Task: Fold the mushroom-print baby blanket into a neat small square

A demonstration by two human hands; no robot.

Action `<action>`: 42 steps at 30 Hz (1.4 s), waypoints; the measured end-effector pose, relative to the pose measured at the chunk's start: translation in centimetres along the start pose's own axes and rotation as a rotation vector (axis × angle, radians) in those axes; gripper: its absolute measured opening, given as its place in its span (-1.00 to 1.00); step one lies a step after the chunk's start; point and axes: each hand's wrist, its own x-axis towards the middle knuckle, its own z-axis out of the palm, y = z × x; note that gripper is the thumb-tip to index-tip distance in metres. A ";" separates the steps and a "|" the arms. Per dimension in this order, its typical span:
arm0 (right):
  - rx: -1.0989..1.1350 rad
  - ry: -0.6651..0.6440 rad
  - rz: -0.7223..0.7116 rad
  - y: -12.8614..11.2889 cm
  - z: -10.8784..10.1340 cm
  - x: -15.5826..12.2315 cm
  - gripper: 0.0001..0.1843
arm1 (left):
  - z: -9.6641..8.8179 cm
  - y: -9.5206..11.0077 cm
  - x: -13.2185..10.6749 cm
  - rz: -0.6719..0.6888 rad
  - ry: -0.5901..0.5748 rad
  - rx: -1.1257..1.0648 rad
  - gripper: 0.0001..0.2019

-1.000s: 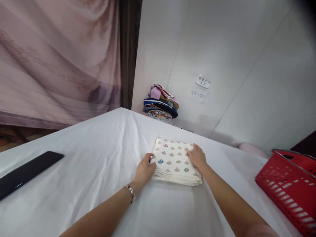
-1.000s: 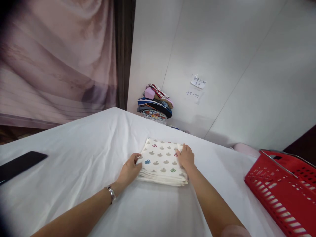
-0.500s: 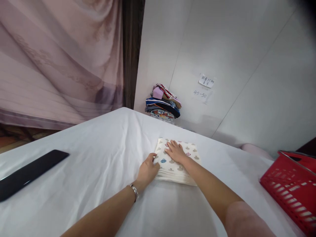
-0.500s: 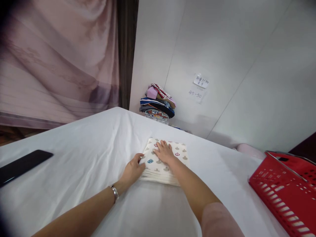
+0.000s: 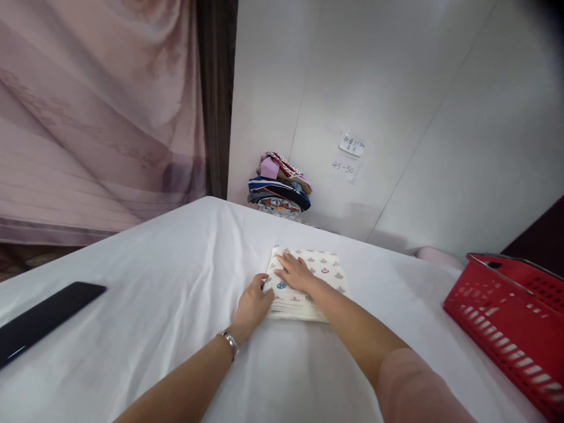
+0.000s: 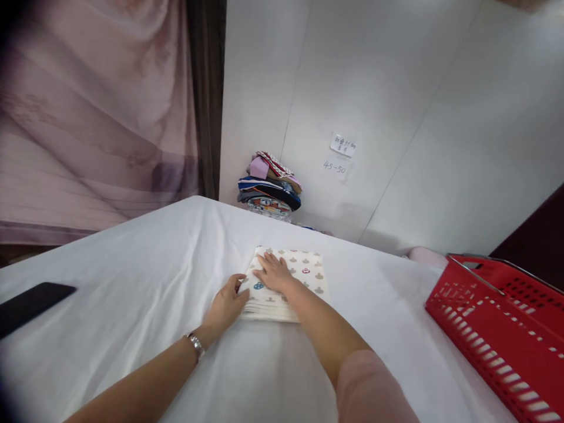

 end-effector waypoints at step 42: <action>0.859 0.720 0.440 8.5 0.3 -18.3 -0.70 | -0.9 0.5 0.5 0.004 -0.066 0.035 -0.61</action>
